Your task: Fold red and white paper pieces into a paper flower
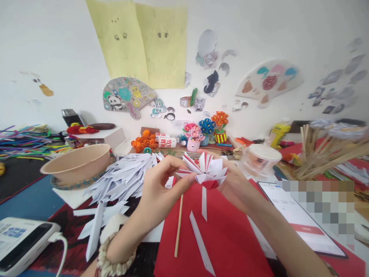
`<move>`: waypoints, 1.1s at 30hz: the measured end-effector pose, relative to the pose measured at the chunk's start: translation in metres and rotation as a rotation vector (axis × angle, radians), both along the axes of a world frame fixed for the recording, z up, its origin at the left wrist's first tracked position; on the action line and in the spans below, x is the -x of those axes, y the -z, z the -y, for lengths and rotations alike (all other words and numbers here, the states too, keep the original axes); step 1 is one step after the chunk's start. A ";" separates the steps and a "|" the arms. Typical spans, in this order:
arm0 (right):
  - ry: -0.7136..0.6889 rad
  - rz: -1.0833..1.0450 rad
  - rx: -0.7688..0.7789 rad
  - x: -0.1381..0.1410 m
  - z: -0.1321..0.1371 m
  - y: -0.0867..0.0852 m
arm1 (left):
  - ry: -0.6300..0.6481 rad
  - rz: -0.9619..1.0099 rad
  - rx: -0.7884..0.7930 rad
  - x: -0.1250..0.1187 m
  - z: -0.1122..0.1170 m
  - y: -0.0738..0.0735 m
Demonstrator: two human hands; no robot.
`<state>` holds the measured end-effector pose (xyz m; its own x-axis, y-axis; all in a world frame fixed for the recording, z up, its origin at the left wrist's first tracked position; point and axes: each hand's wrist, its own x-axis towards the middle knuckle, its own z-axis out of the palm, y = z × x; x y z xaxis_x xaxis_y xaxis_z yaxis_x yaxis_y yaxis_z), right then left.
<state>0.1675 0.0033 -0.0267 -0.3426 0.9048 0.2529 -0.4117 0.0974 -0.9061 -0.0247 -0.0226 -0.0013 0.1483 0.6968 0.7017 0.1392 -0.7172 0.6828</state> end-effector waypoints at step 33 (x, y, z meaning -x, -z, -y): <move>-0.085 0.445 -0.103 -0.019 -0.001 -0.008 | -0.219 -0.565 -0.518 0.002 -0.011 0.011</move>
<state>0.1863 0.0039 -0.0187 -0.5100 0.8467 0.1517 0.0047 0.1790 -0.9838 -0.0268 -0.0117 -0.0126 0.4762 0.3567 0.8037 0.5392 -0.8405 0.0535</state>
